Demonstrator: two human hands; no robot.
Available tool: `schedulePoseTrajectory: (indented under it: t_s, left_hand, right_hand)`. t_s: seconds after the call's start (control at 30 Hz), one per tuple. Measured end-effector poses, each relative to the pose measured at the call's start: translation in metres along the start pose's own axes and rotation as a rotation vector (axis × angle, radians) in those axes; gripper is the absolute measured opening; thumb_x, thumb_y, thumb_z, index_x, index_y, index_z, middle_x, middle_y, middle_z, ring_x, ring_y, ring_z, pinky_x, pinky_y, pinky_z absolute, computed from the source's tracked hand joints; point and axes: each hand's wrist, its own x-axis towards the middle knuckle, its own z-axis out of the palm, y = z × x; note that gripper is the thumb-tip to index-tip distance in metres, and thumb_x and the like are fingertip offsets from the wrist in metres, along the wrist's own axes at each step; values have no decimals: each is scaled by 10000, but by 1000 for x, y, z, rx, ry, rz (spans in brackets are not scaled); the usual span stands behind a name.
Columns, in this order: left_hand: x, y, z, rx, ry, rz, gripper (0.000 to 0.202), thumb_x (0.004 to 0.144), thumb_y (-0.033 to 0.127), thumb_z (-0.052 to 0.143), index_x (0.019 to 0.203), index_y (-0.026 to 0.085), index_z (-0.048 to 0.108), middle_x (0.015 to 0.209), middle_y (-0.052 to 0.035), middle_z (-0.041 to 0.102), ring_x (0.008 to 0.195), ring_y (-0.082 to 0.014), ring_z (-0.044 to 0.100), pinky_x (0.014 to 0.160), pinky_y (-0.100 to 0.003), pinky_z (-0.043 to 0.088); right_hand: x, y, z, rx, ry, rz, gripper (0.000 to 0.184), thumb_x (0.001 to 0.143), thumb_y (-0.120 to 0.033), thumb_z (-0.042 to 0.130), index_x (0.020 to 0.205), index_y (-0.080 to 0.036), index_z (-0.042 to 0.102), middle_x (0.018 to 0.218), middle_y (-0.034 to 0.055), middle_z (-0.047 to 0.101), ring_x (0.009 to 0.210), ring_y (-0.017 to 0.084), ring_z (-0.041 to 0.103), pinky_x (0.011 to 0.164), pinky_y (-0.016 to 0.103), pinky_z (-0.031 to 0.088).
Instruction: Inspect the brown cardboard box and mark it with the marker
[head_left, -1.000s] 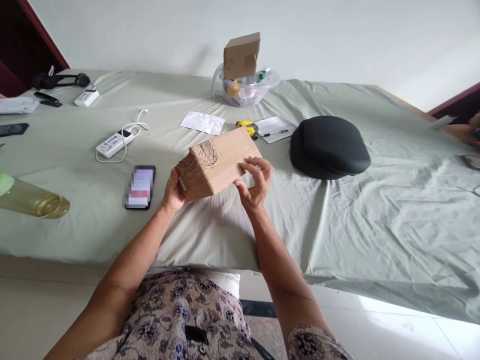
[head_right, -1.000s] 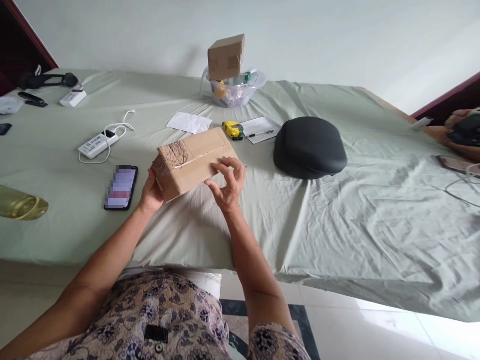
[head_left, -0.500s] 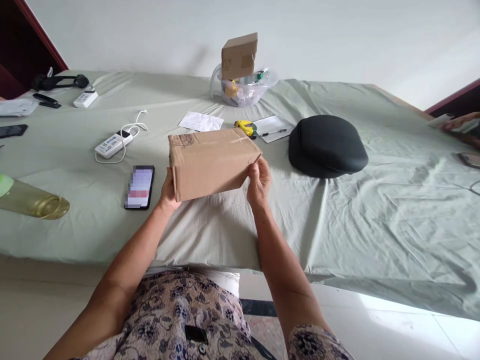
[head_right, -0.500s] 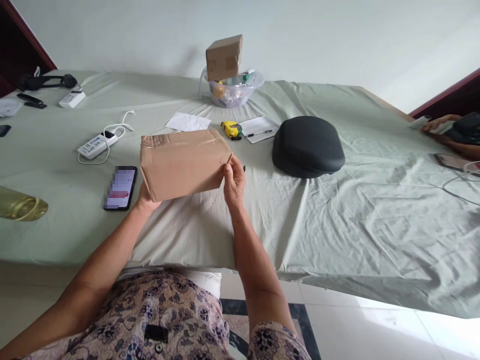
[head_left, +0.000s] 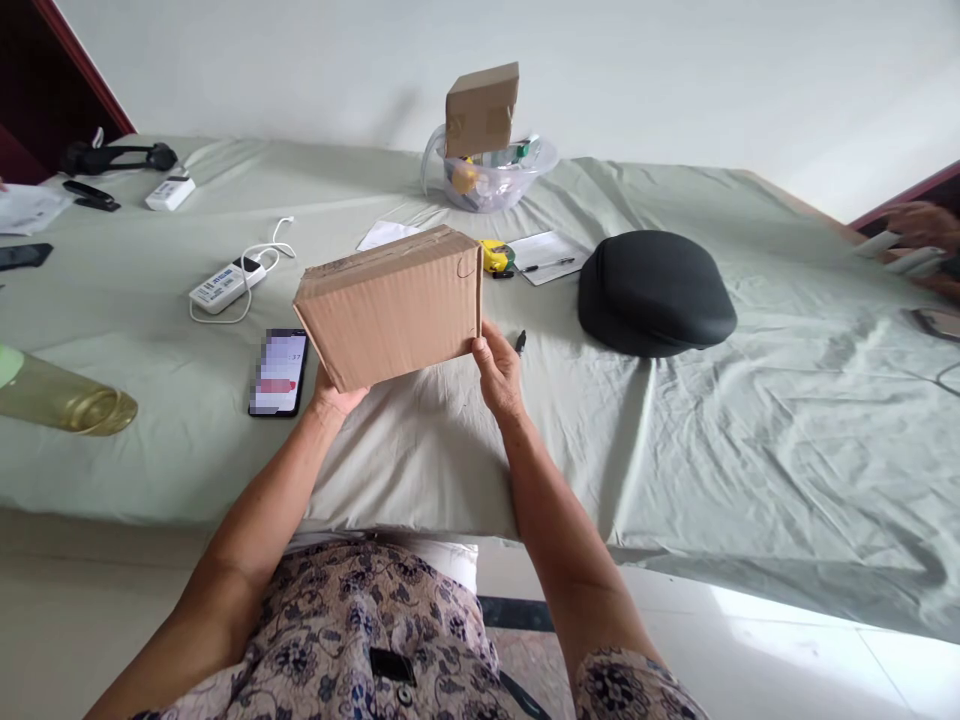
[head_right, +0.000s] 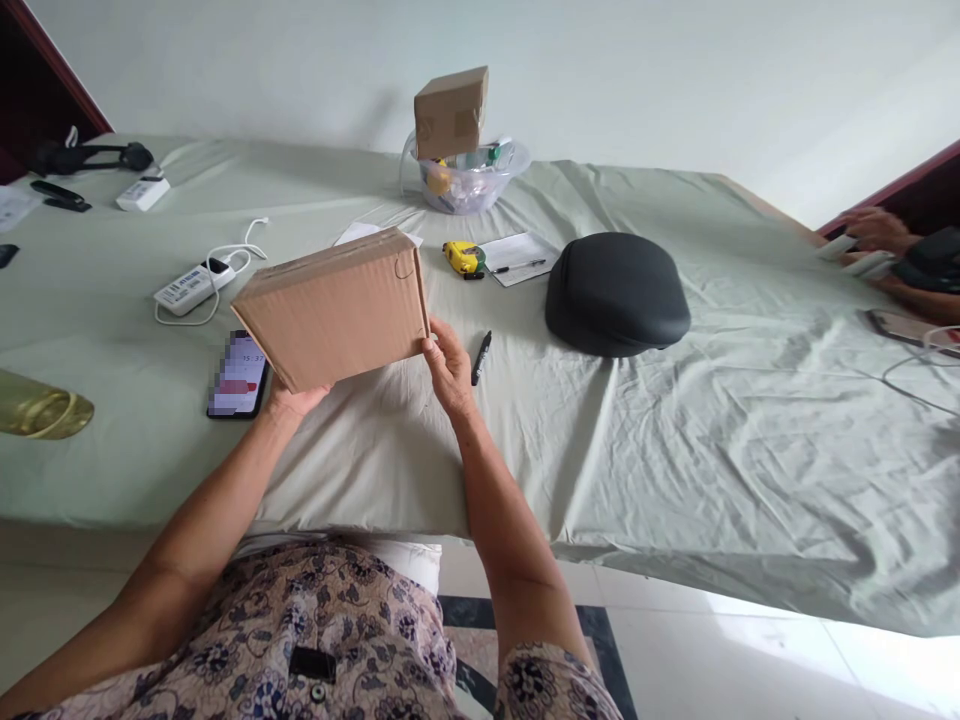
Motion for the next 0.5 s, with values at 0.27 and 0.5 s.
schedulePoseTrajectory:
  t_s: [0.27,0.5]
  left_hand:
    - [-2,1,5,31,12,-33,400,872,661,661,1110,349,740,1178,-3,786,1254,-286,664,873,-423,639]
    - [3,-7,-4,-30,61,-145,417,920,662,572,988,285,736,971,-31,791,908,-238,725,648,-340,608]
  right_hand:
    - [2,13,2,84,-123,-36,1009,822,-938,407,1566,-256,443,1544,160,566,1416,294,572,1112,507,526]
    - [3,5,5,114,-206,-100,1184,760,-998,368,1641,-218,242,1526,207,546,1346,301,604,1084,512,520]
